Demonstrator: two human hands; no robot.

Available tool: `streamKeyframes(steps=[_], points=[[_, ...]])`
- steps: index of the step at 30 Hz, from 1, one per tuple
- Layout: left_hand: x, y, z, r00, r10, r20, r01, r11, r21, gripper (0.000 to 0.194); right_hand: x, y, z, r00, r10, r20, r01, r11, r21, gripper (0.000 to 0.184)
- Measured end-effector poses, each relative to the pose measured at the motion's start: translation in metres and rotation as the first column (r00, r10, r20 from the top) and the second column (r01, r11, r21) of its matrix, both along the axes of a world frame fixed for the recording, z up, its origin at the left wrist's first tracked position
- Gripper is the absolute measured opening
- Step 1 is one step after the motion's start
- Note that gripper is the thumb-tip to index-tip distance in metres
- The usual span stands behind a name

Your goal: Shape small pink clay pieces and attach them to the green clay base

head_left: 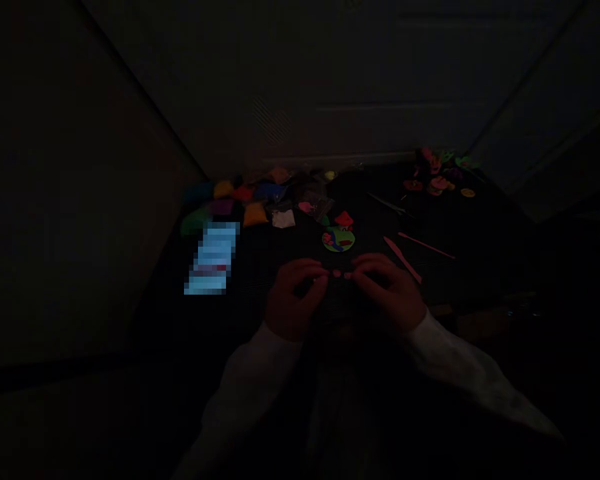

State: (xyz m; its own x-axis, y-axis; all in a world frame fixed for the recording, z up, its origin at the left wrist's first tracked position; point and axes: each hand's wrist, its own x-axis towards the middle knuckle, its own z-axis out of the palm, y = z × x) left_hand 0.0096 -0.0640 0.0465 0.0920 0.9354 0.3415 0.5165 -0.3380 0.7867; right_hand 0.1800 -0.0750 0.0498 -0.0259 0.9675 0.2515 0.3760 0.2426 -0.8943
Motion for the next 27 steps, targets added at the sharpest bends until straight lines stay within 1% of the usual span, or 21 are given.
streamKeyframes(steps=[2, 4, 5, 7, 10, 14, 17, 24, 27], points=[[-0.005, 0.006, -0.006, 0.993, 0.067, -0.101, -0.052, 0.989, 0.141, 0.011, 0.006, 0.009, -0.004, 0.994, -0.023, 0.108, 0.022, 1.0, 0.018, 0.013], [-0.007, 0.011, -0.013, 0.97, 0.087, -0.227, -0.028, 0.968, 0.251, 0.012, 0.011, 0.019, -0.009, 0.978, -0.026, 0.206, 0.019, 0.999, 0.035, 0.013], [-0.007, 0.012, -0.015, 0.951, 0.076, -0.298, 0.008, 0.963, 0.271, 0.014, 0.013, 0.022, -0.011, 0.968, -0.013, 0.25, 0.004, 0.999, 0.036, 0.013], [-0.003, 0.013, -0.019, 0.91, 0.049, -0.412, 0.067, 0.962, 0.264, 0.018, 0.015, 0.028, -0.014, 0.946, -0.001, 0.326, -0.012, 0.999, 0.037, 0.013], [0.005, 0.011, -0.019, 0.862, 0.006, -0.507, 0.122, 0.968, 0.218, 0.022, 0.014, 0.031, -0.016, 0.925, -0.001, 0.381, -0.012, 0.999, 0.033, 0.013], [0.012, 0.01, -0.017, 0.834, -0.016, -0.552, 0.137, 0.974, 0.179, 0.024, 0.012, 0.032, -0.018, 0.926, 0.027, 0.378, -0.029, 1.0, 0.0, 0.013], [0.014, 0.01, -0.016, 0.828, -0.019, -0.561, 0.129, 0.979, 0.157, 0.024, 0.012, 0.032, -0.019, 0.926, 0.022, 0.376, -0.027, 1.0, 0.006, 0.012], [0.013, 0.012, -0.019, 0.871, -0.01, -0.491, 0.098, 0.983, 0.155, 0.022, 0.015, 0.033, -0.019, 0.927, 0.012, 0.375, -0.021, 1.0, 0.02, 0.012], [0.012, 0.014, -0.021, 0.873, 0.008, -0.487, 0.083, 0.983, 0.164, 0.02, 0.017, 0.034, -0.02, 0.92, 0.029, 0.39, -0.04, 0.999, 0.019, 0.012]])
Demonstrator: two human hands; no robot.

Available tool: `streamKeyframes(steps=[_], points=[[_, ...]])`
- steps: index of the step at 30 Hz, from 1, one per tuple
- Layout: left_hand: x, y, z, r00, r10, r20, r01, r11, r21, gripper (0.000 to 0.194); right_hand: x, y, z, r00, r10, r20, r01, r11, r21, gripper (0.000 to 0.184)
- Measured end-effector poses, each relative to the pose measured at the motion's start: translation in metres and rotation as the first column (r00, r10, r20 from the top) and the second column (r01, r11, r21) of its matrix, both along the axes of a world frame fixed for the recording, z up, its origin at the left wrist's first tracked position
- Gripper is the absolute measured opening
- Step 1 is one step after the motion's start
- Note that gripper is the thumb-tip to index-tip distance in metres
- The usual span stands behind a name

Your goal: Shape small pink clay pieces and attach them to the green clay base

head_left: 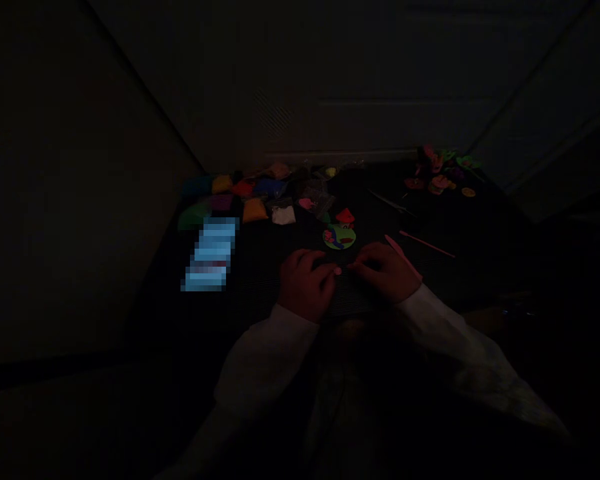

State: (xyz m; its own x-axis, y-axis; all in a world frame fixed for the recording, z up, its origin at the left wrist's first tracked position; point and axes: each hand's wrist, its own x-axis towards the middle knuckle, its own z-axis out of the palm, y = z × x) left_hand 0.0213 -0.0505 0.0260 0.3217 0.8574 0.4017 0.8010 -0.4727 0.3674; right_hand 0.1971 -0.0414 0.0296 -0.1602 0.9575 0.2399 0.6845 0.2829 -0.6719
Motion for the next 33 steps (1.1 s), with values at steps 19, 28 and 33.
streamKeyframes(steps=[19, 28, 33], points=[[-0.002, -0.001, -0.001, 0.999, -0.044, -0.023, 0.045, 0.999, 0.026, 0.025, -0.009, 0.004, 0.009, 0.986, 0.047, 0.161, -0.025, 0.991, -0.135, 0.018], [-0.004, -0.001, -0.003, 0.998, -0.055, -0.034, 0.055, 0.998, 0.025, 0.025, -0.014, 0.005, 0.007, 0.981, -0.002, 0.195, 0.025, 0.993, -0.114, 0.018], [-0.003, -0.001, -0.002, 0.998, -0.052, -0.022, 0.052, 0.998, 0.019, 0.024, -0.013, 0.006, 0.004, 0.975, -0.021, 0.219, 0.044, 0.994, -0.1, 0.016]])
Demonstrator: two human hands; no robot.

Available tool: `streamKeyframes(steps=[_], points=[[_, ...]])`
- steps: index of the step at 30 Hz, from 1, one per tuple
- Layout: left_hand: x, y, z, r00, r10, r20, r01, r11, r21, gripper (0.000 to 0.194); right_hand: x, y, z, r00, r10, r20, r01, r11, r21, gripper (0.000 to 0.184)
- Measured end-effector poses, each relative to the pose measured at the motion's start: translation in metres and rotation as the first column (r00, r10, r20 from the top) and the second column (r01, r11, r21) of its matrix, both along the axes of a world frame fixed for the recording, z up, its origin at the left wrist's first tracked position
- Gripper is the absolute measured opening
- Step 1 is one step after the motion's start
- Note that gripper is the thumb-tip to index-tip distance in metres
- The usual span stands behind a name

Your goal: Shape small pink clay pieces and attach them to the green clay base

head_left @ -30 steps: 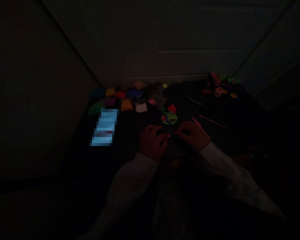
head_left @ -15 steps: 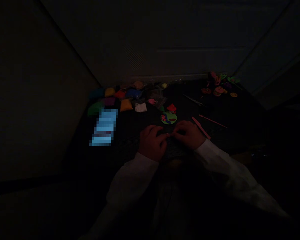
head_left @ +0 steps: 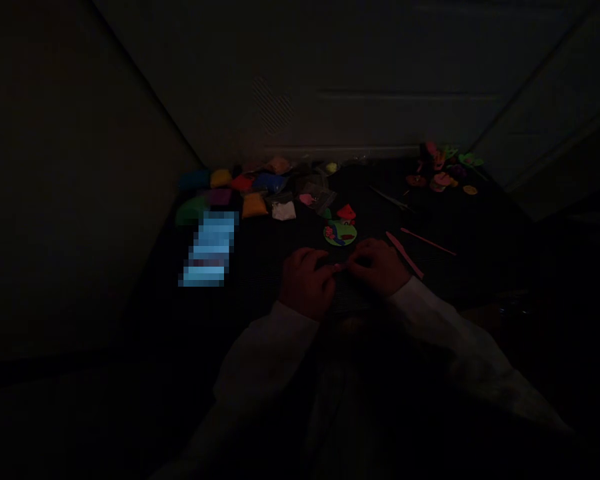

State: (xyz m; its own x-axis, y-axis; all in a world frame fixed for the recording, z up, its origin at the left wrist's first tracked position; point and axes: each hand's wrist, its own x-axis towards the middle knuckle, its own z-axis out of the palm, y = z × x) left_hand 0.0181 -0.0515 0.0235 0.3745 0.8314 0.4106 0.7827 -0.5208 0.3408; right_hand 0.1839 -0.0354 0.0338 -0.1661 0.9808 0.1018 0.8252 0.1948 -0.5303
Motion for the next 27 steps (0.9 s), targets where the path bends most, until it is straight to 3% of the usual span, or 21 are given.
streamKeyframes(steps=[19, 27], points=[[0.003, 0.0, 0.004, 0.997, -0.018, -0.069, 0.016, 0.999, -0.028, 0.027, -0.002, -0.002, -0.002, 0.999, -0.037, 0.028, 0.036, 0.999, 0.021, 0.019], [0.002, 0.0, 0.0, 0.998, -0.033, -0.056, 0.032, 0.999, -0.026, 0.029, 0.008, -0.015, 0.003, 0.993, 0.086, -0.086, -0.068, 0.979, 0.193, 0.016]])
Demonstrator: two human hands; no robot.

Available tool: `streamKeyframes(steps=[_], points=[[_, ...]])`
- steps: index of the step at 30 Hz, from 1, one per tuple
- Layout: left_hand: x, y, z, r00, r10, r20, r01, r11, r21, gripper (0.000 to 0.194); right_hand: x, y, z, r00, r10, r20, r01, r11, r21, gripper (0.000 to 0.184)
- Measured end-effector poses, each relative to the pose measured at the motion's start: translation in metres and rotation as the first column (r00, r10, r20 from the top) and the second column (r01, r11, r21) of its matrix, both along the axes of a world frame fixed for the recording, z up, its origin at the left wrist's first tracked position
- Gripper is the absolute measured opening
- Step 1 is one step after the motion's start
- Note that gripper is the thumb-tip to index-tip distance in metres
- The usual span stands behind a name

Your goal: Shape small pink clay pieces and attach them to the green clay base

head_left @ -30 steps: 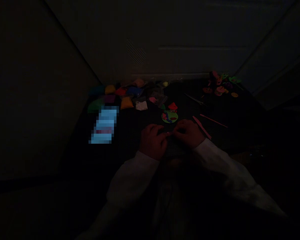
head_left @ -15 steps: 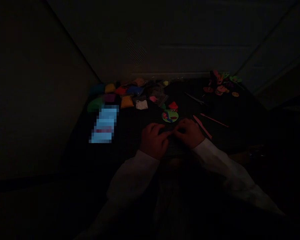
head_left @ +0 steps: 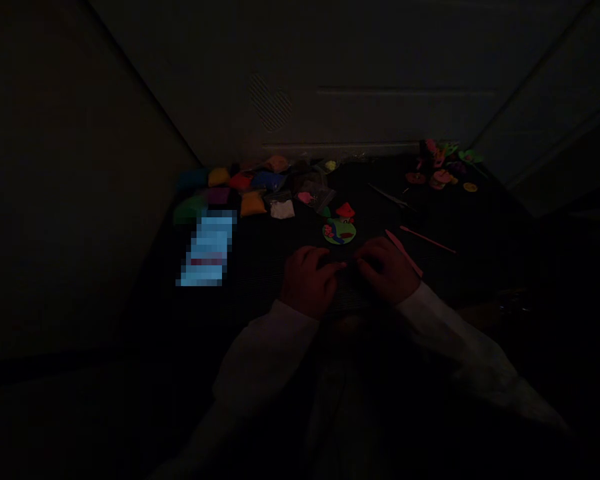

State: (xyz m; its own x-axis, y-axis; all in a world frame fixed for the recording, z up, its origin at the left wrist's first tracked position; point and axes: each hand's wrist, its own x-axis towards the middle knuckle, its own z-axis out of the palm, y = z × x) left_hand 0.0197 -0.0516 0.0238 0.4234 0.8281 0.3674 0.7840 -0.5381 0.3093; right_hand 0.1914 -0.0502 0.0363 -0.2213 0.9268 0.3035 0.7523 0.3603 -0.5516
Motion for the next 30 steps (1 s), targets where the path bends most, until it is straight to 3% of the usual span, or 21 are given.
streamKeyframes(steps=[4, 12, 30], points=[[-0.001, 0.001, -0.001, 0.998, 0.028, 0.052, -0.03, 0.999, 0.038, 0.024, 0.001, -0.01, -0.004, 0.99, 0.069, 0.125, -0.072, 0.997, 0.022, 0.025], [-0.002, 0.002, -0.002, 0.999, 0.024, 0.023, -0.026, 0.997, 0.077, 0.024, -0.003, -0.014, -0.004, 0.948, 0.07, 0.309, -0.068, 0.998, -0.019, 0.03], [0.0, -0.002, 0.0, 0.997, 0.023, -0.069, -0.015, 0.993, 0.121, 0.025, -0.005, -0.015, -0.002, 0.94, 0.053, 0.337, -0.046, 0.999, -0.028, 0.028]])
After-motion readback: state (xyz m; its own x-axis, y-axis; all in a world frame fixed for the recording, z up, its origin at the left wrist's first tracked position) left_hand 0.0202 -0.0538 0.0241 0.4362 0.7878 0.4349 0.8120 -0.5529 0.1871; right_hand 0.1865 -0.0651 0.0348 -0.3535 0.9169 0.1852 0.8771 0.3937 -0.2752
